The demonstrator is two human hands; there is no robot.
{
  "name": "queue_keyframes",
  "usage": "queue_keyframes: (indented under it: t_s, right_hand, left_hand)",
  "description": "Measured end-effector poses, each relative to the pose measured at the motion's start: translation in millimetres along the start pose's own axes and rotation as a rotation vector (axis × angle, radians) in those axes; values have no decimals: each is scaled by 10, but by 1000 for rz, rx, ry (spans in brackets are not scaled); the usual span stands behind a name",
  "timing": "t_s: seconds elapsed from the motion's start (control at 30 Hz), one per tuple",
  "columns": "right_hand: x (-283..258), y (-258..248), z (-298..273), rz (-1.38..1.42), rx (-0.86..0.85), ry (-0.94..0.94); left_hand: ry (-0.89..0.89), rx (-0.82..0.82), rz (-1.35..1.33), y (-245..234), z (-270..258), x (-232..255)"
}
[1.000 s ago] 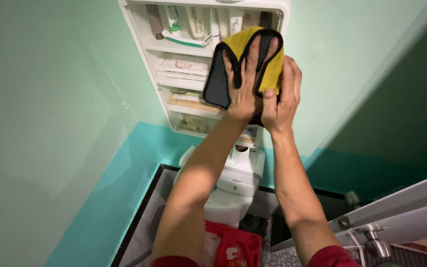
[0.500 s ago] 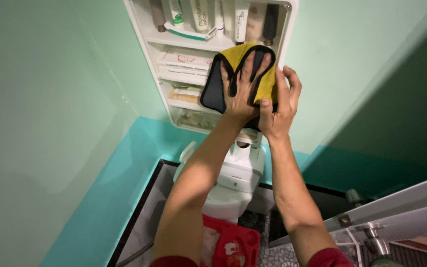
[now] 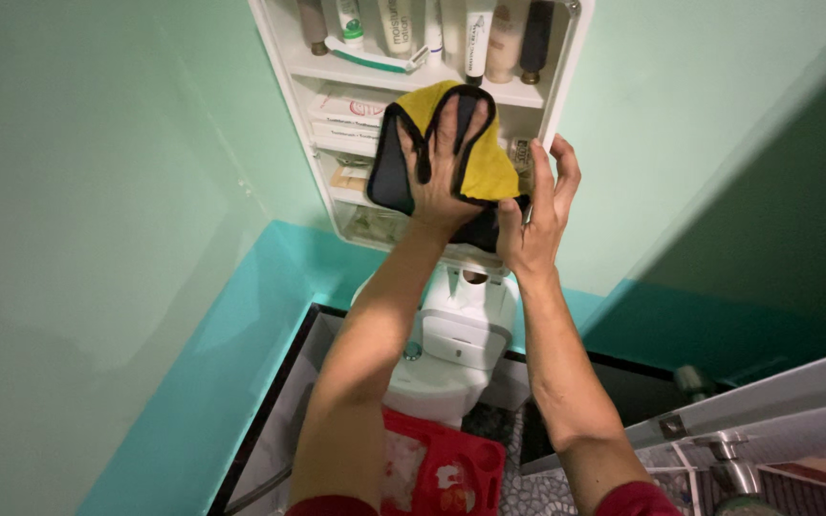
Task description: The person organizes small bathroom items by picking them from a red tray on the toilet, wiping each with a yellow cloth, and placing them into a wall-mounted cabinet. The person also wipes the cabinet interior and a tissue dispenser, then moves the dispenser to the sink.
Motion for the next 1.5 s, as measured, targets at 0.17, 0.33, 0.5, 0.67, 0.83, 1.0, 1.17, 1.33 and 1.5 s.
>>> queue_keyframes:
  t_s: [0.17,0.33,0.5,0.67,0.83,1.0,1.17,1.33,1.5]
  right_hand:
    - [-41,7,-4,-7,-2,1]
    - [-80,16,15,-9,6,-25]
    - [-90,28,7,-18,6,-34]
    - [-85,61,3,-15,13,-38]
    - [-82,88,-22,-20,30,-40]
    - [-68,80,-19,-27,21,-43]
    - [-67,42,-11,7,21,-39]
    - [-22,-6,8,15,6,-31]
    - [26,-56,2,48,-20,-57]
  left_hand:
    - [-16,5,63,-56,5,-141]
    - [-60,-9,120,-98,36,-365]
    - [-96,18,113,-233,63,-615]
    - [-118,47,159,-366,117,-805]
    - [-193,110,2,-443,68,-930]
    - [-286,160,-53,-352,-117,-911]
    - [-376,159,-135,-175,-389,-743]
    - [-334,64,-34,-20,-578,-419]
    - [-248,47,4,101,-646,-181]
Point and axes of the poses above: each hand's wrist, its own z-axis towards the middle knuckle, its own y-axis out of the palm, x = y × z, the point moved 4 cm from there along z, towards the middle knuckle, and after that the axes turned 3 degrees about -y, right-handed, at the moved point
